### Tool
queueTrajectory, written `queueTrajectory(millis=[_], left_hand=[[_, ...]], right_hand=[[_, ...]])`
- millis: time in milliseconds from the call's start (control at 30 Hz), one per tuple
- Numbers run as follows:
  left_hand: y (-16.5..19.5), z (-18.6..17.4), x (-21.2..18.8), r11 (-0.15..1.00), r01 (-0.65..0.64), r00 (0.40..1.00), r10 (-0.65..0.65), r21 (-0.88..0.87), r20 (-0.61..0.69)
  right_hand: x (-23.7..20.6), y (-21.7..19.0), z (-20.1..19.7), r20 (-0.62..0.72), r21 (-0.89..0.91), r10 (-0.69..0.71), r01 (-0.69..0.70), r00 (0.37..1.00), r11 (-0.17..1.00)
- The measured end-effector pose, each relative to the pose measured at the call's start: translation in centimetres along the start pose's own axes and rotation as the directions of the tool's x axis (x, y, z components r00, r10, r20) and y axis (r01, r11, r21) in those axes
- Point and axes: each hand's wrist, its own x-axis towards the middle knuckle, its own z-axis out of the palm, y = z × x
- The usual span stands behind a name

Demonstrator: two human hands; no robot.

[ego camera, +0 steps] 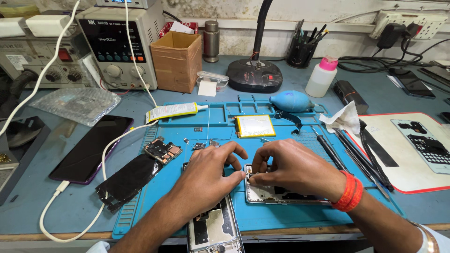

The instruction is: The person repairs a disassembled smartphone at a workbench. They hold the phone frame, use tweezers and a pry tool to work on internal components, handle small parts and a battery, then apply adhesive from a glue tube to the phone frame and press parts into place.

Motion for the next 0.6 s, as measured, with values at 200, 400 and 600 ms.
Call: queueTrajectory(millis=[200, 400, 600], left_hand=[[0.1, -0.1, -0.2, 1.000, 0.011, 1.000, -0.011, -0.007, 0.003], [0.1, 0.0, -0.1, 0.999, -0.028, 0.999, 0.027, -0.023, -0.035], [0.0, -0.1, -0.2, 0.999, -0.032, 0.999, 0.030, -0.030, -0.043]], right_hand=[[-0.5, 1.1, -0.2, -0.133, 0.092, -0.130, 0.143, 0.982, 0.985], [-2.2, 1.8, 1.2, -0.181, -0.075, -0.267, 0.258, 0.946, 0.963], [-2.6, 2.1, 2.1, -0.190, -0.200, -0.419, 0.383, 0.888, 0.902]])
